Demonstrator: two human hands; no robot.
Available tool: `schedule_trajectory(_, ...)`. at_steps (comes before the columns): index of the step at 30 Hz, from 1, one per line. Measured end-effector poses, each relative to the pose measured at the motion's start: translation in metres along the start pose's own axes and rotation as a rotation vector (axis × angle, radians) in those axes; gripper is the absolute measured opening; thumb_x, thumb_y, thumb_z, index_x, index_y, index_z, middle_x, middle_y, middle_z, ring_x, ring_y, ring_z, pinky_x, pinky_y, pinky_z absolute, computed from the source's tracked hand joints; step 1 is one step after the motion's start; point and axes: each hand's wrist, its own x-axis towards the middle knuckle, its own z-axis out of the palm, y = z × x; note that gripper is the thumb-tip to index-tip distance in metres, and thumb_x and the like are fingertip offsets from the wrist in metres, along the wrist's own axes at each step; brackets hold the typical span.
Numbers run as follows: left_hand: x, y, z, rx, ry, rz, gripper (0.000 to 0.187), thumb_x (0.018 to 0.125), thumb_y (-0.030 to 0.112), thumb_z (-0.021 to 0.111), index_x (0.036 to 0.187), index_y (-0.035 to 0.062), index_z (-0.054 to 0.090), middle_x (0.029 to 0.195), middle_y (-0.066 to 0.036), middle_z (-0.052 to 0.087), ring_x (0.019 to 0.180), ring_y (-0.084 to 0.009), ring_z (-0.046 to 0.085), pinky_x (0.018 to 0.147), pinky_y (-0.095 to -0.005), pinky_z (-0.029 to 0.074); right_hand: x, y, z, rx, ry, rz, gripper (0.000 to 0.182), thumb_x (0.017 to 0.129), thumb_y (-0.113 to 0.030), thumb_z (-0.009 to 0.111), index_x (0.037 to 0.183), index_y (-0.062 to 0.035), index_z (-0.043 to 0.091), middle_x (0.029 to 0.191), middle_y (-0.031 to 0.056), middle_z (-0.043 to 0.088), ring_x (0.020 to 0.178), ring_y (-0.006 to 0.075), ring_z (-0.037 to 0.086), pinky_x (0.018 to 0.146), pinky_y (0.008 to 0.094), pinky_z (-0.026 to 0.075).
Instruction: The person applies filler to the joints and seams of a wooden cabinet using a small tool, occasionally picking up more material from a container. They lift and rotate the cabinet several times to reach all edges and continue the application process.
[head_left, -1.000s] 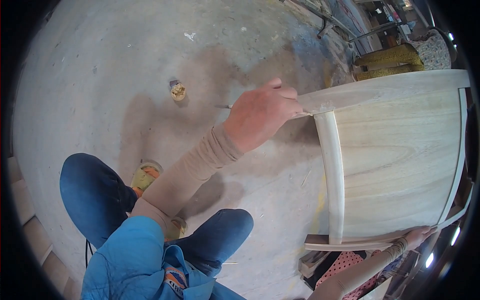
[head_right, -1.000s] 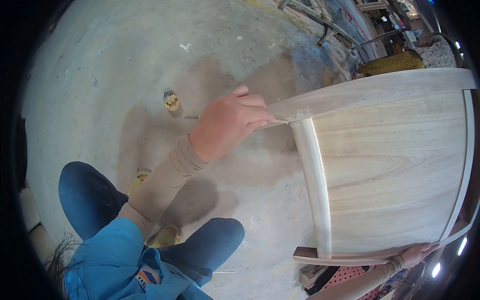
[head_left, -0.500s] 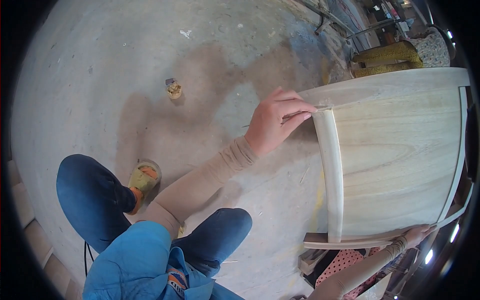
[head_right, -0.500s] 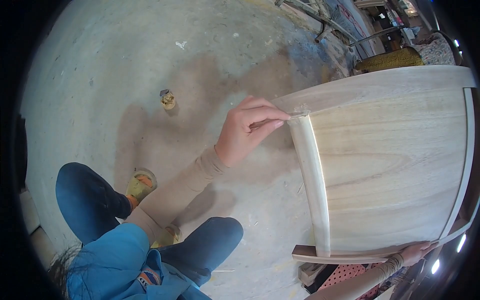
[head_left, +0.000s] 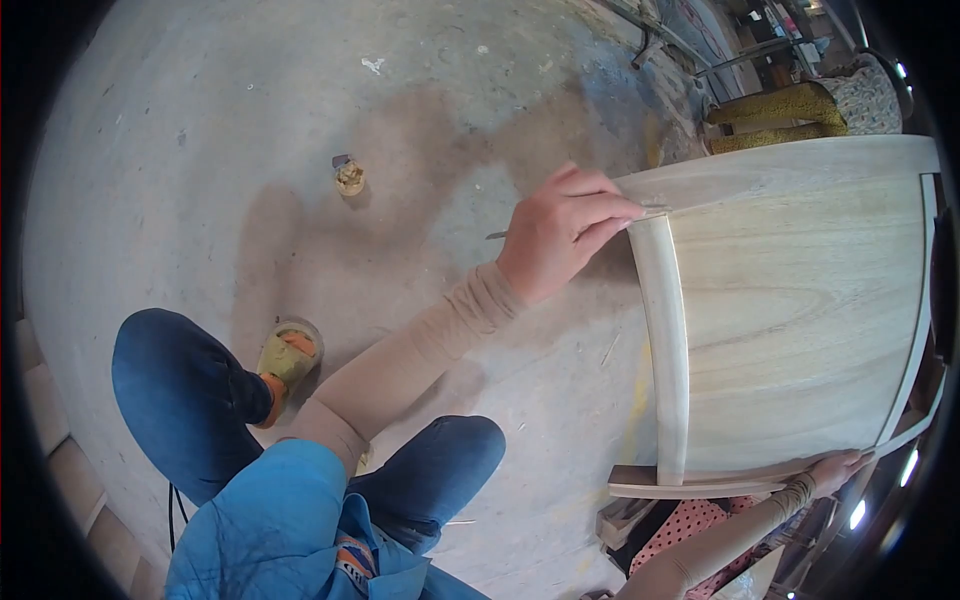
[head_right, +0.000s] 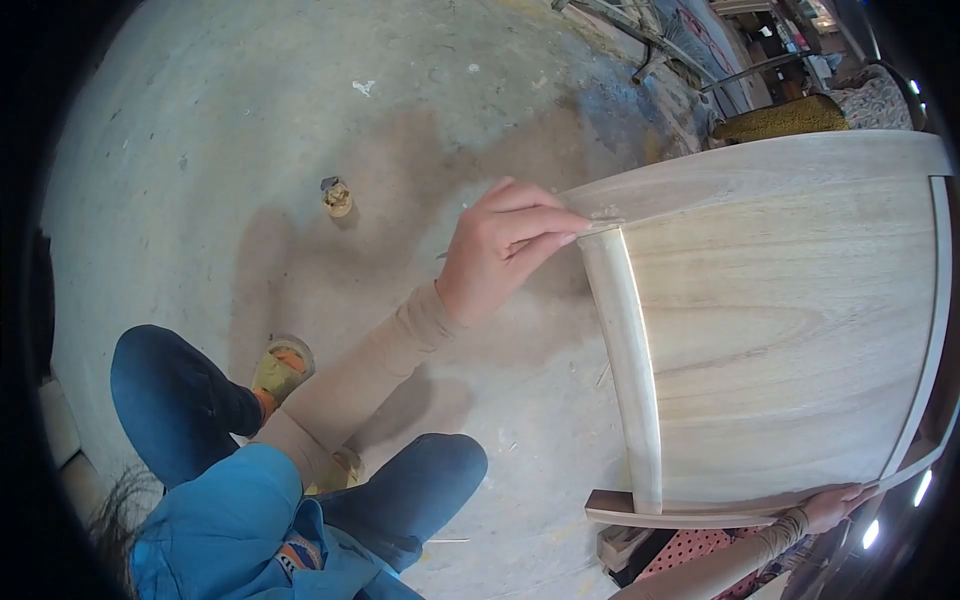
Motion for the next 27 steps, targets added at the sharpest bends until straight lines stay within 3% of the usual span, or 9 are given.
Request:
schedule_trajectory(5,-0.004,0.008,0.003,-0.023,-0.108,0.041,0.016,0.078,0.005,0.073,0.093,0.0092,0.075,0.086,-0.004,0.067,0.076,-0.0216,0.058,0.068,-0.0311,0.048,0.008,0.011,0.006,-0.046,0.013,-0.038,0.055,0.101,-0.053,0.021,0.152,-0.0362,0.030,0.152,-0.0006,0.043,0.123,0.0367,0.055,0.101,0.0488,0.046)
schedule_trajectory(11,0.007,0.005,0.004,0.032,-0.045,0.036,0.015,0.078,0.005,0.073,0.092,0.0088,0.075,0.086,-0.004,0.067,0.077,-0.0223,0.058,0.068,-0.0313,0.048,0.004,0.003,0.002,-0.015,-0.025,0.013,0.056,0.100,-0.053,0.021,0.153,-0.0361,0.030,0.152,-0.0026,0.042,0.123,0.0366,0.055,0.101,0.0486,0.045)
schedule_trajectory(14,0.002,0.008,-0.002,-0.003,-0.140,0.039,0.015,0.077,0.005,0.074,0.091,0.0086,0.075,0.086,-0.004,0.067,0.076,-0.0219,0.058,0.068,-0.0320,0.048,0.000,-0.003,-0.002,0.006,-0.006,0.005,0.056,0.100,-0.054,0.021,0.153,-0.0359,0.030,0.152,-0.0031,0.043,0.122,0.0367,0.056,0.101,0.0486,0.046)
schedule_trajectory(17,0.001,0.001,-0.004,0.011,-0.062,0.040,0.016,0.077,0.004,0.074,0.092,0.0087,0.075,0.085,-0.004,0.067,0.077,-0.0218,0.059,0.070,-0.0323,0.049,0.005,0.003,0.002,0.011,-0.040,0.054,0.056,0.100,-0.053,0.022,0.152,-0.0359,0.031,0.151,-0.0025,0.044,0.121,0.0373,0.056,0.101,0.0489,0.045)
schedule_trajectory(23,-0.028,-0.004,-0.005,-0.046,-0.157,0.036,0.018,0.078,0.002,0.074,0.094,0.0096,0.076,0.085,-0.003,0.067,0.079,-0.0213,0.060,0.070,-0.0323,0.049,0.012,0.013,0.009,-0.028,-0.025,0.038,0.055,0.100,-0.053,0.023,0.152,-0.0372,0.031,0.151,-0.0023,0.044,0.121,0.0374,0.056,0.102,0.0492,0.045)
schedule_trajectory(27,-0.026,-0.007,-0.002,-0.034,0.011,-0.074,0.019,0.078,0.001,0.074,0.094,0.0098,0.076,0.086,-0.003,0.067,0.079,-0.0206,0.059,0.070,-0.0325,0.048,0.013,0.014,0.009,-0.041,-0.005,0.023,0.055,0.100,-0.054,0.023,0.152,-0.0378,0.031,0.150,-0.0027,0.045,0.121,0.0371,0.056,0.102,0.0491,0.044)
